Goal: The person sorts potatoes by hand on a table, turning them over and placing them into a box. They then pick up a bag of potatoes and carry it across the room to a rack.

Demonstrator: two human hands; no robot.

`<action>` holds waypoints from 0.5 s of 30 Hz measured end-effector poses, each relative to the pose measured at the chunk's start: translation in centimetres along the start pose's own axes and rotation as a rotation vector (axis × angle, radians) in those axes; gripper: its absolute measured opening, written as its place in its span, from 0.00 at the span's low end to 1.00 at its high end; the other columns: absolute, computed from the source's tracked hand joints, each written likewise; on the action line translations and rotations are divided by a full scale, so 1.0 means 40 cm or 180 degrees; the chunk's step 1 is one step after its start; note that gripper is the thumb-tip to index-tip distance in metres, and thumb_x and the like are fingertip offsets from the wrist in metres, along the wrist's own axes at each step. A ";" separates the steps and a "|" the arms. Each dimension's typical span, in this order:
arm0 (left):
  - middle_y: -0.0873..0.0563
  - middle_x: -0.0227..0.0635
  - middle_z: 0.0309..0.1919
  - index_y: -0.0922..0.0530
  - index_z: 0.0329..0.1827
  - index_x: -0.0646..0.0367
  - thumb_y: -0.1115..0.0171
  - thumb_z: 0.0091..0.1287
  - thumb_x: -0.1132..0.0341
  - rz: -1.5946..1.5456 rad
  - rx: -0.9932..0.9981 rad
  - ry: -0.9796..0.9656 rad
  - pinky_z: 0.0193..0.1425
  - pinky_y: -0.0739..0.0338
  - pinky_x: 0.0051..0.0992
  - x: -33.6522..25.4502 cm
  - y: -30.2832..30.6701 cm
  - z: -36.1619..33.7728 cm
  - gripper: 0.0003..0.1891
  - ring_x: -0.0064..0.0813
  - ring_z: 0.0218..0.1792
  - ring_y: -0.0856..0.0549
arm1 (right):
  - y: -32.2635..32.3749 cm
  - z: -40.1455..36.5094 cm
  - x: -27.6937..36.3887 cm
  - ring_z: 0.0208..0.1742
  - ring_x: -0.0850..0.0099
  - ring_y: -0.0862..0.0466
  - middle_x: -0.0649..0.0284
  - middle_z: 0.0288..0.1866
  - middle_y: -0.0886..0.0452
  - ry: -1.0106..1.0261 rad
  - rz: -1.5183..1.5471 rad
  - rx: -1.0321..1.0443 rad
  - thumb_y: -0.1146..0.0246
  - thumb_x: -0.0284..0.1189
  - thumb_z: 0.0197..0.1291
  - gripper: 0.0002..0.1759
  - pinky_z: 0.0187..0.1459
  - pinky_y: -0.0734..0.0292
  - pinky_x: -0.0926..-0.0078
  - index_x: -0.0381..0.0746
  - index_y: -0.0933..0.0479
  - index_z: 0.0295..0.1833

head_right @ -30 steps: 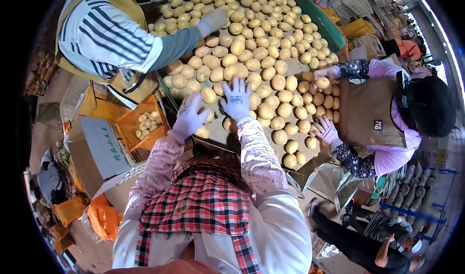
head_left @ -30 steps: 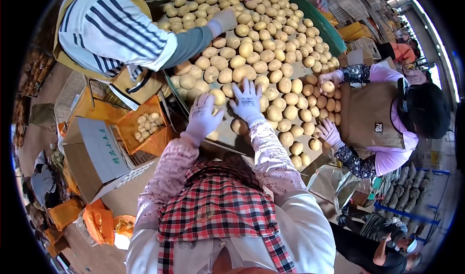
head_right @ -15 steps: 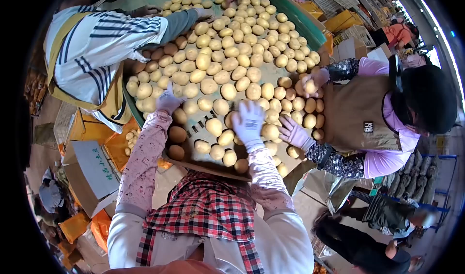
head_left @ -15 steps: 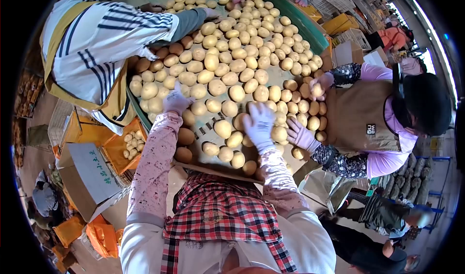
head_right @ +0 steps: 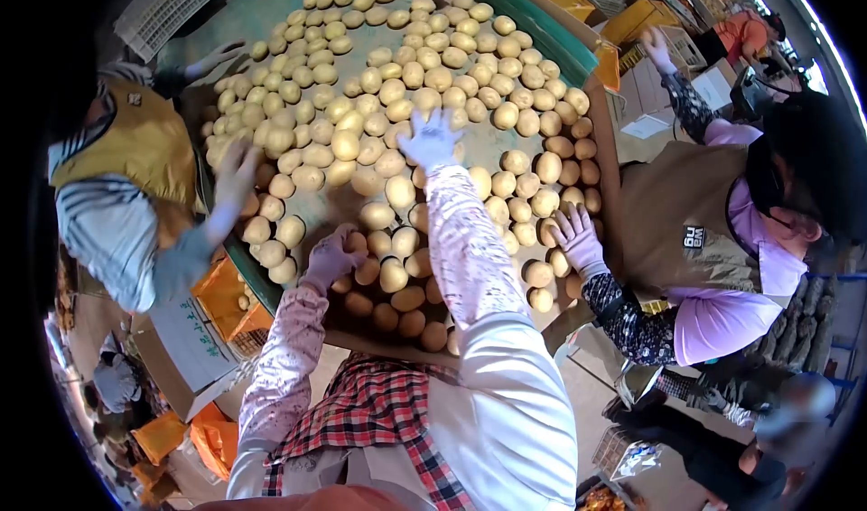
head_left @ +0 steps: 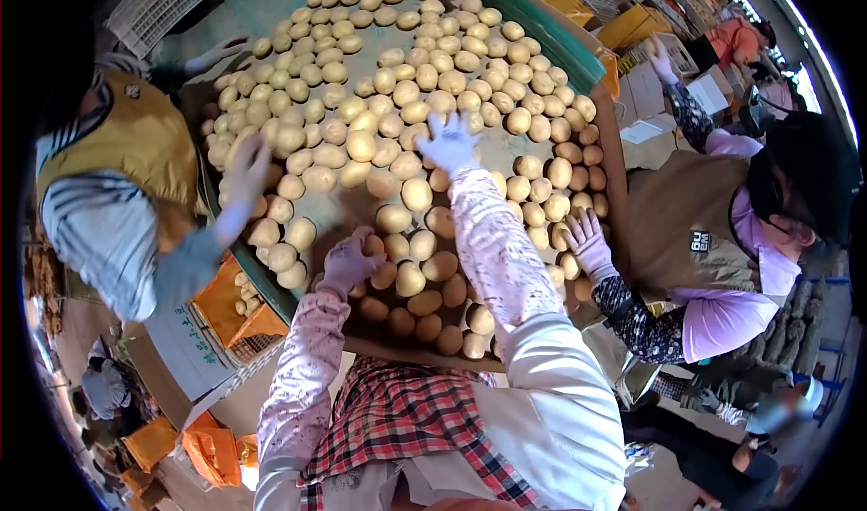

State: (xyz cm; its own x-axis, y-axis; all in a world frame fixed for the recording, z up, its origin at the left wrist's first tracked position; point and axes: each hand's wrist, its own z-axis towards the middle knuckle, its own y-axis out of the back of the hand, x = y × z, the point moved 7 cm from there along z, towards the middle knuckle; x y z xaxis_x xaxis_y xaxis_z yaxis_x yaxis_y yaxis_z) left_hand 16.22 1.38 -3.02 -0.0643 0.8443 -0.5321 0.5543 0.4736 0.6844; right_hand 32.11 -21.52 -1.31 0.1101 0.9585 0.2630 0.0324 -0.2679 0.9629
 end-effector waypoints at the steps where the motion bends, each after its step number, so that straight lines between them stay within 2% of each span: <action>1: 0.18 0.42 0.53 0.30 0.66 0.54 0.34 0.57 0.52 -0.0586 0.0023 -0.0172 0.55 0.22 0.34 0.007 -0.018 -0.004 0.34 0.41 0.54 0.18 | -0.019 -0.016 0.014 0.77 0.46 0.46 0.44 0.77 0.46 0.0100 -0.0006 -0.0178 0.43 0.55 0.58 0.42 0.70 0.56 0.29 0.50 0.41 0.76; 3: 0.18 0.40 0.52 0.30 0.66 0.53 0.36 0.59 0.54 -0.1799 0.0070 -0.0512 0.50 0.20 0.31 0.045 -0.049 -0.006 0.31 0.37 0.52 0.18 | -0.040 -0.095 0.014 0.78 0.47 0.48 0.41 0.77 0.47 0.0378 0.0147 -0.0696 0.44 0.56 0.58 0.43 0.70 0.60 0.27 0.50 0.41 0.76; 6: 0.18 0.40 0.50 0.30 0.66 0.53 0.42 0.63 0.56 -0.4541 0.0953 -0.0193 0.44 0.20 0.29 0.047 -0.078 -0.043 0.27 0.35 0.50 0.18 | -0.055 -0.269 0.016 0.75 0.49 0.41 0.45 0.76 0.44 0.0935 -0.0278 -0.0555 0.45 0.50 0.62 0.37 0.71 0.55 0.32 0.48 0.39 0.75; 7: 0.19 0.42 0.49 0.30 0.66 0.54 0.45 0.67 0.55 -0.5119 0.1111 0.0000 0.41 0.21 0.31 -0.014 -0.042 -0.105 0.25 0.37 0.49 0.18 | -0.054 -0.338 0.006 0.74 0.49 0.40 0.46 0.75 0.42 0.0928 -0.0119 -0.0611 0.44 0.48 0.61 0.35 0.70 0.52 0.36 0.47 0.37 0.72; 10: 0.19 0.42 0.48 0.30 0.66 0.55 0.46 0.70 0.53 -0.5755 0.1107 0.0277 0.39 0.21 0.32 -0.032 -0.046 -0.145 0.25 0.36 0.48 0.18 | -0.038 -0.489 -0.014 0.72 0.50 0.37 0.50 0.73 0.37 0.1030 0.0349 -0.0854 0.40 0.42 0.59 0.29 0.69 0.42 0.47 0.44 0.31 0.65; 11: 0.19 0.40 0.45 0.27 0.60 0.55 0.46 0.72 0.53 -0.5371 0.0932 -0.0068 0.36 0.21 0.32 -0.016 -0.061 -0.138 0.20 0.35 0.46 0.18 | -0.029 -0.519 -0.014 0.71 0.51 0.36 0.51 0.72 0.36 0.1095 0.0525 -0.0934 0.39 0.39 0.58 0.27 0.68 0.39 0.51 0.43 0.28 0.63; 12: 0.19 0.39 0.44 0.26 0.57 0.55 0.47 0.72 0.54 -0.5513 0.1030 -0.0064 0.36 0.21 0.32 0.001 -0.087 -0.135 0.18 0.34 0.46 0.18 | -0.017 -0.539 -0.013 0.63 0.52 0.28 0.55 0.62 0.26 0.1327 0.0597 -0.1006 0.39 0.36 0.58 0.18 0.62 0.33 0.52 0.43 0.24 0.54; 14: 0.19 0.38 0.42 0.25 0.52 0.55 0.48 0.73 0.55 -0.5825 0.1204 -0.0070 0.36 0.21 0.33 0.003 -0.123 -0.130 0.14 0.34 0.45 0.18 | -0.002 -0.507 -0.015 0.49 0.56 0.21 0.61 0.47 0.22 0.1606 0.0151 -0.1385 0.39 0.32 0.58 0.12 0.52 0.27 0.55 0.44 0.23 0.47; 15: 0.20 0.36 0.40 0.24 0.46 0.55 0.49 0.74 0.56 -0.5833 0.1180 -0.0006 0.38 0.19 0.32 0.008 -0.140 -0.129 0.12 0.32 0.43 0.19 | -0.009 -0.445 -0.005 0.39 0.58 0.21 0.62 0.38 0.22 0.1673 -0.0274 -0.1434 0.39 0.30 0.56 0.11 0.44 0.25 0.58 0.43 0.22 0.46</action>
State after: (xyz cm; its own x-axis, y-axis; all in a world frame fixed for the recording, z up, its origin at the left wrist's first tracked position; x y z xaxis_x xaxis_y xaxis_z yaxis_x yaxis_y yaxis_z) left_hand 8.82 0.29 -4.46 -0.7117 -0.5863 -0.3869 -0.0649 0.6033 -0.7948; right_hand 14.37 -19.90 -0.62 -0.3734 0.9251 0.0694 -0.4085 -0.2312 0.8830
